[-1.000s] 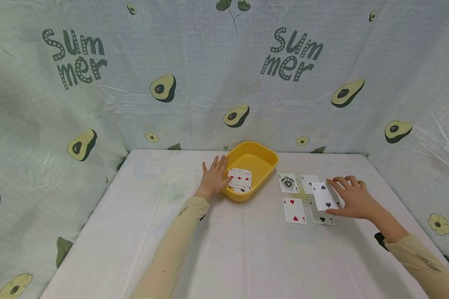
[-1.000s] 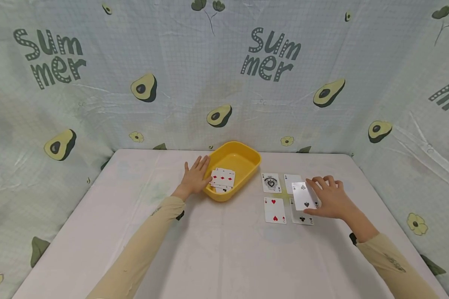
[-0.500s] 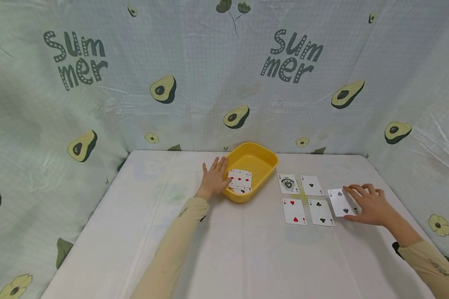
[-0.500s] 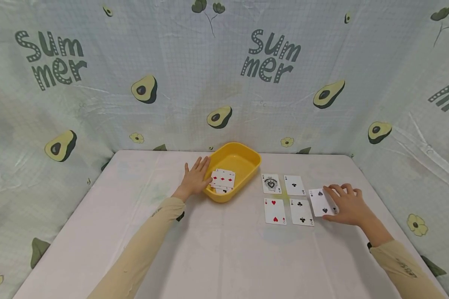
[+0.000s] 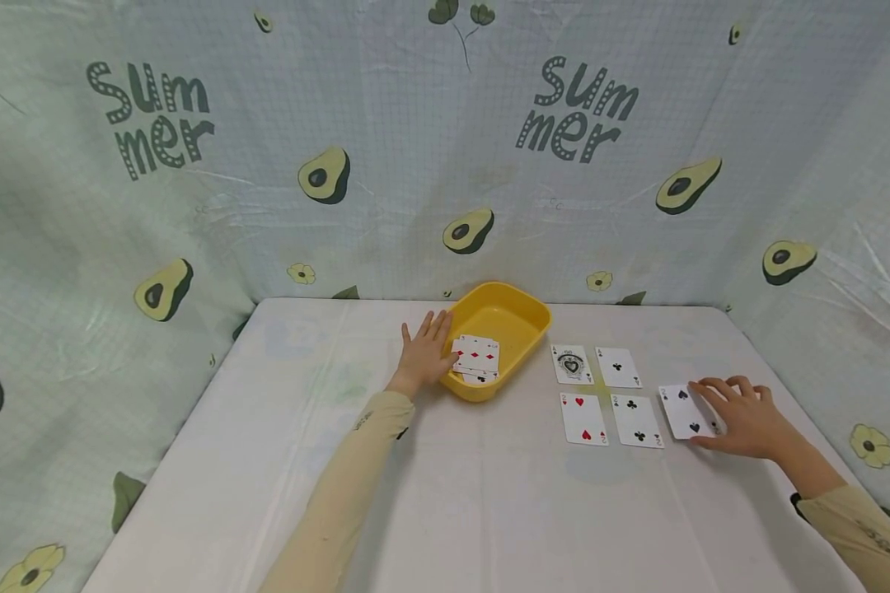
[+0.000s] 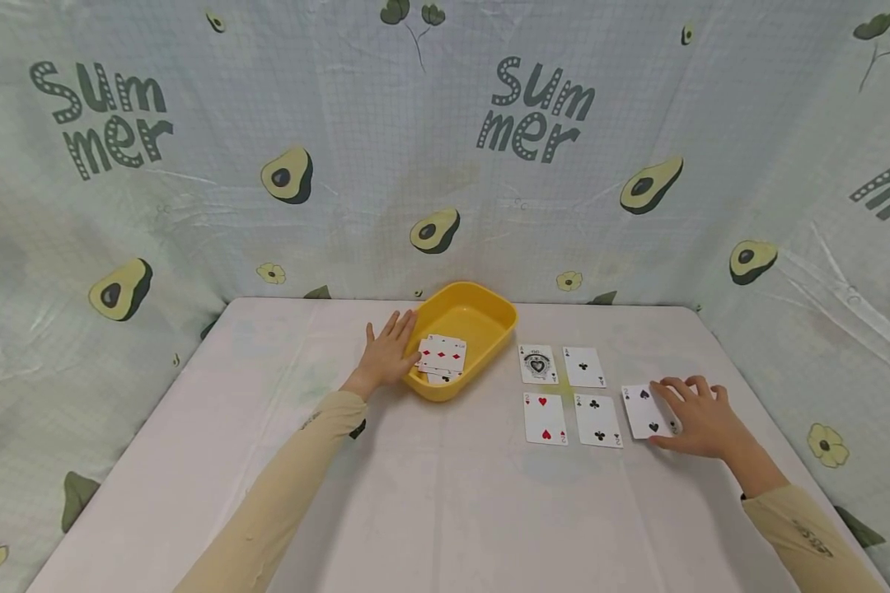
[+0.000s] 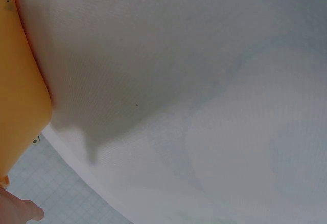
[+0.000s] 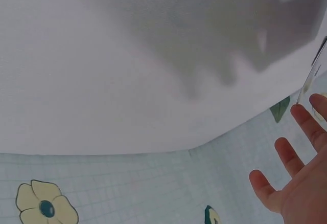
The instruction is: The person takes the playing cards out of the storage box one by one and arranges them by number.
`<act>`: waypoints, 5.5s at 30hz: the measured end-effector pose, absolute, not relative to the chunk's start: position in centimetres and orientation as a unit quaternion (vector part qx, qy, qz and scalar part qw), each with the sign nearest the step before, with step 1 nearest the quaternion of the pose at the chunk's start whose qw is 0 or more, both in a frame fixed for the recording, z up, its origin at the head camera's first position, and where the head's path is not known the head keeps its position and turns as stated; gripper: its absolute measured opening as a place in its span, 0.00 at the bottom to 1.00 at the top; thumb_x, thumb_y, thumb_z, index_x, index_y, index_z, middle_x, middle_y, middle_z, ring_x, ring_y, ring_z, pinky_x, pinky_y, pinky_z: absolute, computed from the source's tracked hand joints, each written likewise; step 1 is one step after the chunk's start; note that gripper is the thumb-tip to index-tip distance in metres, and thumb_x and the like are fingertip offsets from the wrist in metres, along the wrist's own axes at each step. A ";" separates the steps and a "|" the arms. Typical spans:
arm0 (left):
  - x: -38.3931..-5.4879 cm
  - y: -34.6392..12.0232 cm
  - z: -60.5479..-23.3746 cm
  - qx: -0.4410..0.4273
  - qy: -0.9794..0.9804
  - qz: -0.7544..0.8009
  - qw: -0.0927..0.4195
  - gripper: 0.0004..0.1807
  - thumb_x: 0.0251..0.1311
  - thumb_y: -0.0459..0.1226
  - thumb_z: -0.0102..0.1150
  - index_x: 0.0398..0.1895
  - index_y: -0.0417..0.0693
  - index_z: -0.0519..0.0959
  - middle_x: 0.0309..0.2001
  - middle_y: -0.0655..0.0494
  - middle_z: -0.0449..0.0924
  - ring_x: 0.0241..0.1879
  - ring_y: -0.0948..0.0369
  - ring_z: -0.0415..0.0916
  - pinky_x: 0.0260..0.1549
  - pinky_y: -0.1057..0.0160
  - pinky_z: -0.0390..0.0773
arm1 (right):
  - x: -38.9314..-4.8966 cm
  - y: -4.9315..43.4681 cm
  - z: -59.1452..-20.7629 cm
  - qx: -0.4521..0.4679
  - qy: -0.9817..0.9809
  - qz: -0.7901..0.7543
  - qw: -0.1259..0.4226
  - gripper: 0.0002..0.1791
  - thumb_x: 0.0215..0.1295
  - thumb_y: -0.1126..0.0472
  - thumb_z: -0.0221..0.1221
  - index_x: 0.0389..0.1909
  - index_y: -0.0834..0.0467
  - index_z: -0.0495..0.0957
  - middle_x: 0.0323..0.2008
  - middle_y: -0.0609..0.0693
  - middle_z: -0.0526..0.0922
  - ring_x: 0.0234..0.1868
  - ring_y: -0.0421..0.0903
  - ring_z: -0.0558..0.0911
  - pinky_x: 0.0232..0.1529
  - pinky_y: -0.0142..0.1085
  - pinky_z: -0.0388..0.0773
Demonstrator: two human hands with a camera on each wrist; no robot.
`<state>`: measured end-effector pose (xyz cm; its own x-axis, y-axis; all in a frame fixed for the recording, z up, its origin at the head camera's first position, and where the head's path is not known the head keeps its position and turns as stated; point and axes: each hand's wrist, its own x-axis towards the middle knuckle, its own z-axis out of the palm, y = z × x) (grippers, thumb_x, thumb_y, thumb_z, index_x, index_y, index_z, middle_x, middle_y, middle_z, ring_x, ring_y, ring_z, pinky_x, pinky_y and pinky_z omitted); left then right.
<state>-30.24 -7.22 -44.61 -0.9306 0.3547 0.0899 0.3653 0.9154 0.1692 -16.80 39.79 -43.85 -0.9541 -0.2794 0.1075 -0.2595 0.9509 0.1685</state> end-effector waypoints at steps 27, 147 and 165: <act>-29.8 -7.4 -44.5 -0.188 -0.978 -0.091 0.022 0.39 0.61 0.52 0.41 0.70 0.49 0.39 0.71 0.54 0.40 0.71 0.55 0.35 0.62 0.37 0.38 | -15.1 40.5 -45.5 0.139 -0.987 -0.061 0.053 0.44 0.39 0.35 0.62 0.56 0.55 0.63 0.53 0.55 0.67 0.49 0.59 0.62 0.43 0.60 0.59; -30.2 -7.3 -44.3 -0.183 -0.979 -0.084 0.027 0.38 0.62 0.53 0.40 0.70 0.50 0.41 0.71 0.55 0.42 0.71 0.56 0.38 0.61 0.36 0.41 | -32.6 10.7 -42.7 0.220 -0.965 -0.011 -0.142 0.21 0.56 0.48 0.53 0.53 0.41 0.73 0.56 0.50 0.73 0.53 0.51 0.62 0.58 0.59 0.53; -30.4 -7.3 -44.4 -0.185 -0.975 -0.115 0.037 0.37 0.62 0.50 0.42 0.70 0.51 0.42 0.71 0.55 0.45 0.71 0.56 0.39 0.61 0.35 0.41 | -32.4 9.3 -42.6 0.206 -0.967 -0.006 -0.150 0.22 0.50 0.47 0.60 0.46 0.51 0.76 0.53 0.53 0.71 0.57 0.54 0.62 0.61 0.60 0.49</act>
